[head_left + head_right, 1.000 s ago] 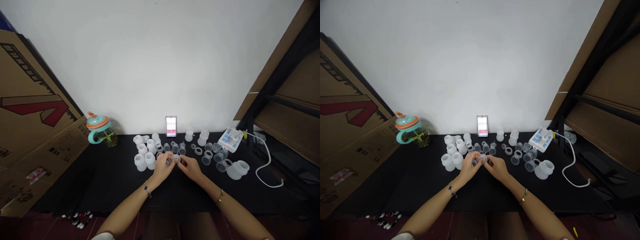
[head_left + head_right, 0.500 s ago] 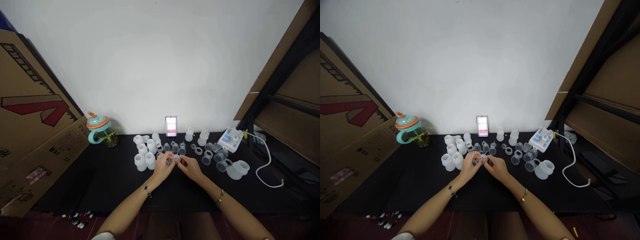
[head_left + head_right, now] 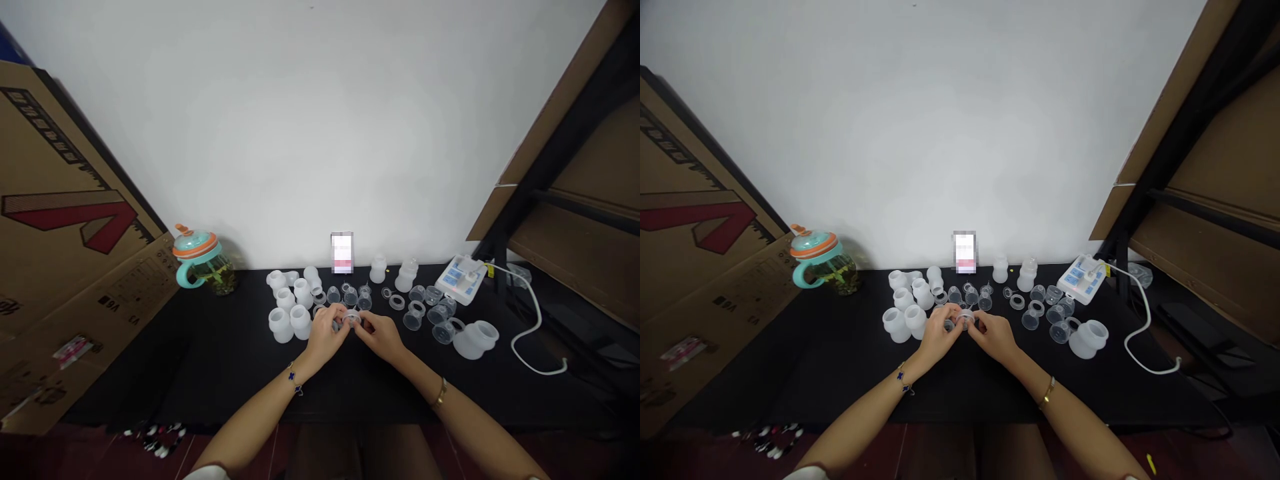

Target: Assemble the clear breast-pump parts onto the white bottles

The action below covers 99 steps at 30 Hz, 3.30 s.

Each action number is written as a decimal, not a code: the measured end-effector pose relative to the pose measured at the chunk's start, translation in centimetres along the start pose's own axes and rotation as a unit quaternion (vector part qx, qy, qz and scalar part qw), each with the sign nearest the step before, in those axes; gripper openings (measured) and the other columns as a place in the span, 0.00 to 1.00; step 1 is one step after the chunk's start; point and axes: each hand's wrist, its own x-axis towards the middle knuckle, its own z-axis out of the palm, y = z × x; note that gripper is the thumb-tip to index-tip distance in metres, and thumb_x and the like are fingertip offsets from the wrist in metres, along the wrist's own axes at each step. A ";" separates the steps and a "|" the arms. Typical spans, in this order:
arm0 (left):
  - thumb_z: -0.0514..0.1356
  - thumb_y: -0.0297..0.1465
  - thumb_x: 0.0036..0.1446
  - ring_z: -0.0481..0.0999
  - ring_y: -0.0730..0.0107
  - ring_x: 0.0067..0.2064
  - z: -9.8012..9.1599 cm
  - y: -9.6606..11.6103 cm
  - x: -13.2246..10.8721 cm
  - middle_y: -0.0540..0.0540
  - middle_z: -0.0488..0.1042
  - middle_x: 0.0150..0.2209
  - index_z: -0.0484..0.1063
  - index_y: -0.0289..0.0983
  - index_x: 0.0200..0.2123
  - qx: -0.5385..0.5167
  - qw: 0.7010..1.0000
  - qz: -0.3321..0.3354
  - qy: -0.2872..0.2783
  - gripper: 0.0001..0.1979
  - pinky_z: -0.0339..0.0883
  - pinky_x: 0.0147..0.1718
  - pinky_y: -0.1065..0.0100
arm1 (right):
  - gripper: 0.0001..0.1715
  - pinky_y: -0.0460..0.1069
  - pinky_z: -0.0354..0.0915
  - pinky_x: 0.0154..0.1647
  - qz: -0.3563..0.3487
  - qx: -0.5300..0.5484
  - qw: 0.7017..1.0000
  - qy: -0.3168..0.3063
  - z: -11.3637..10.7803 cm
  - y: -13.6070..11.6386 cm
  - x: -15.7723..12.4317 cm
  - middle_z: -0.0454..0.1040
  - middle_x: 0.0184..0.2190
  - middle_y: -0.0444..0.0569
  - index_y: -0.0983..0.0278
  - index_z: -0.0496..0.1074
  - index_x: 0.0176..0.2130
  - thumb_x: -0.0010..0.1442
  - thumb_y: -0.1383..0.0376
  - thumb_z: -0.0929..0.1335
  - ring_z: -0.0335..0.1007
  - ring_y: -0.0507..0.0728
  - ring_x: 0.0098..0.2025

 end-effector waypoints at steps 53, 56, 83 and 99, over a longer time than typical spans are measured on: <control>0.58 0.33 0.64 0.73 0.63 0.36 -0.3 0.1 -0.1 0.51 0.75 0.29 0.70 0.40 0.36 -0.029 0.999 -0.015 -0.020 0.04 0.66 0.39 0.64 | 0.16 0.45 0.51 0.25 0.001 0.009 1.000 -0.006 0.0 0.2 -0.1 0.67 0.18 0.40 0.62 0.74 0.33 0.65 0.56 0.65 0.64 0.51 0.21; 0.57 0.34 0.65 0.73 0.63 0.37 -0.3 0.1 -0.1 0.50 0.75 0.29 0.70 0.40 0.36 -0.031 0.999 -0.014 -0.018 0.05 0.66 0.39 0.63 | 0.16 0.45 0.51 0.25 -0.001 0.008 1.000 -0.009 0.0 0.1 -0.1 0.68 0.19 0.41 0.62 0.74 0.33 0.66 0.56 0.65 0.64 0.51 0.21; 0.56 0.36 0.66 0.74 0.62 0.39 -0.3 -0.2 -0.2 0.49 0.76 0.32 0.67 0.40 0.31 -0.030 0.999 -0.011 -0.013 0.10 0.65 0.39 0.62 | 0.13 0.45 0.53 0.25 -0.013 0.025 1.000 -0.011 -0.3 -0.3 -0.2 0.68 0.19 0.40 0.62 0.74 0.36 0.65 0.58 0.64 0.63 0.51 0.21; 0.55 0.36 0.67 0.73 0.62 0.38 -0.4 0.0 -0.2 0.49 0.75 0.31 0.67 0.41 0.30 -0.018 1.000 -0.002 -0.007 0.11 0.66 0.38 0.62 | 0.12 0.45 0.53 0.26 -0.017 0.029 0.999 -0.012 -0.5 -0.5 -0.2 0.68 0.19 0.40 0.61 0.74 0.37 0.65 0.58 0.64 0.64 0.51 0.21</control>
